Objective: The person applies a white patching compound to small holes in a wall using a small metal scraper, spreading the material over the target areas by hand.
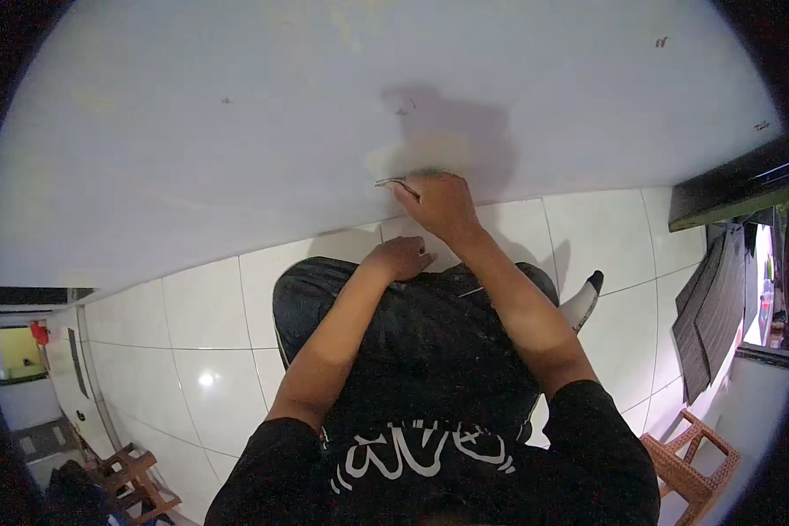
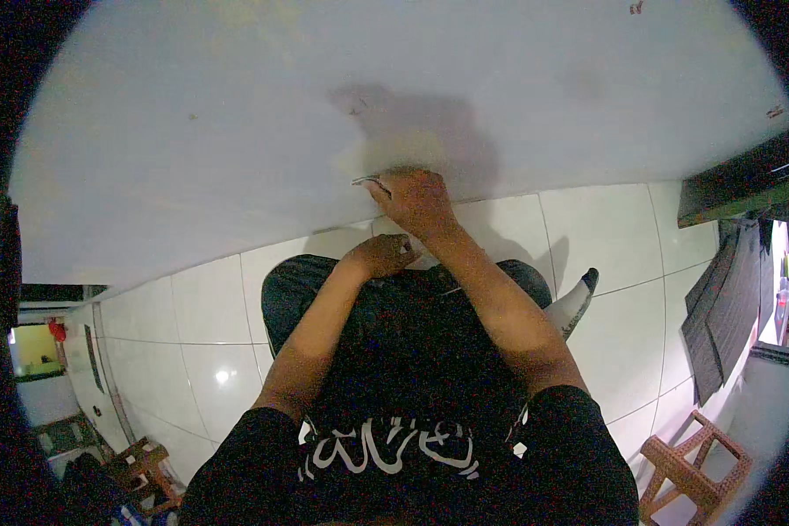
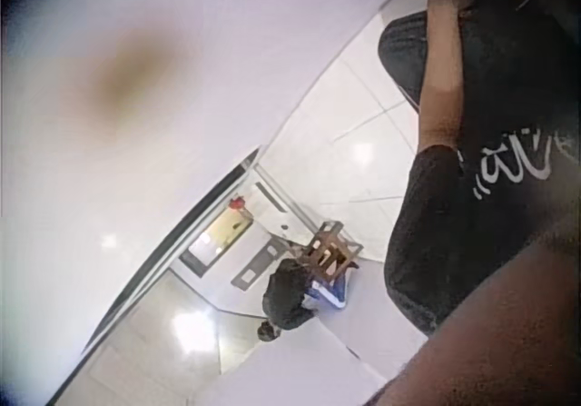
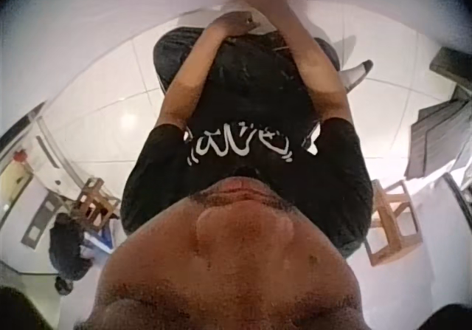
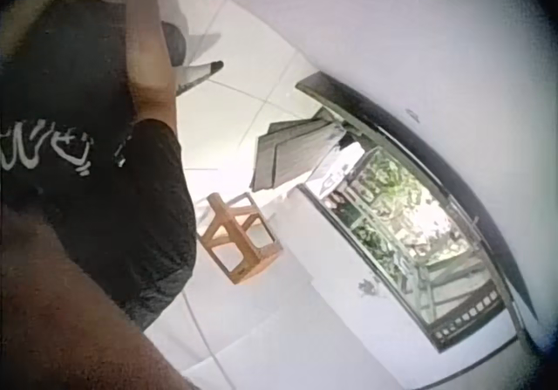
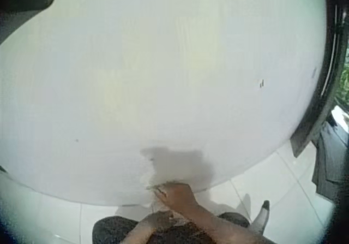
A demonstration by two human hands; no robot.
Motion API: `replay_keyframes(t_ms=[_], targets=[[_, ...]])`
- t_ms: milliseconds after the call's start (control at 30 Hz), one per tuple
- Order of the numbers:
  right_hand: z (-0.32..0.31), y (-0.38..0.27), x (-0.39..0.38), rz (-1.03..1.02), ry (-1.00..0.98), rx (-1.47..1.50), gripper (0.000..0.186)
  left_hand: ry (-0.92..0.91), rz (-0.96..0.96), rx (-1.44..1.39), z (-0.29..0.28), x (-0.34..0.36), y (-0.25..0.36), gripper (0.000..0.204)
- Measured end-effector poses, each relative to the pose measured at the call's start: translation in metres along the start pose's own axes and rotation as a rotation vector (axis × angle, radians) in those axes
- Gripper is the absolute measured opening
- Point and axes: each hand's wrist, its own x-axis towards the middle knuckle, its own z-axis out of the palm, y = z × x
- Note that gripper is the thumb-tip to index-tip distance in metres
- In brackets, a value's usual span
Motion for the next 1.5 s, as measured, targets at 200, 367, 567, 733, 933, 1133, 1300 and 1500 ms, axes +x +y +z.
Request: replay_keyframes(t_ms=[200, 367, 567, 733, 933, 1133, 1300, 1500], targets=[[-0.007, -0.011, 0.005, 0.036, 0.029, 0.056, 0.041, 0.015, 0.024, -0.013, 0.0, -0.003, -0.004, 0.053], [0.002, -0.004, -0.002, -0.028, 0.028, 0.014, 0.043, 0.013, 0.039, -0.008, 0.0, 0.0, -0.006, 0.055], [0.01, 0.019, -0.009, -0.054, 0.053, -0.017, 0.042, -0.008, 0.044, -0.01, -0.004, 0.003, 0.008, 0.055], [0.001, -0.006, -0.002, -0.005, 0.029, 0.021, 0.039, 0.018, 0.061, -0.019, 0.001, -0.001, -0.009, 0.055], [0.009, -0.001, -0.006, 0.025, -0.01, 0.035, 0.039, 0.042, 0.036, -0.016, 0.003, 0.001, -0.005, 0.054], [0.012, 0.008, -0.009, 0.045, -0.02, 0.021, 0.04, -0.007, 0.026, -0.007, -0.001, 0.0, 0.001, 0.054], [0.012, -0.005, -0.007, 0.058, 0.027, 0.056, 0.041, 0.039, 0.019, -0.001, 0.002, -0.002, -0.008, 0.054], [0.016, 0.009, -0.011, 0.016, -0.03, -0.023, 0.042, 0.013, 0.031, -0.001, 0.002, 0.003, -0.005, 0.054]])
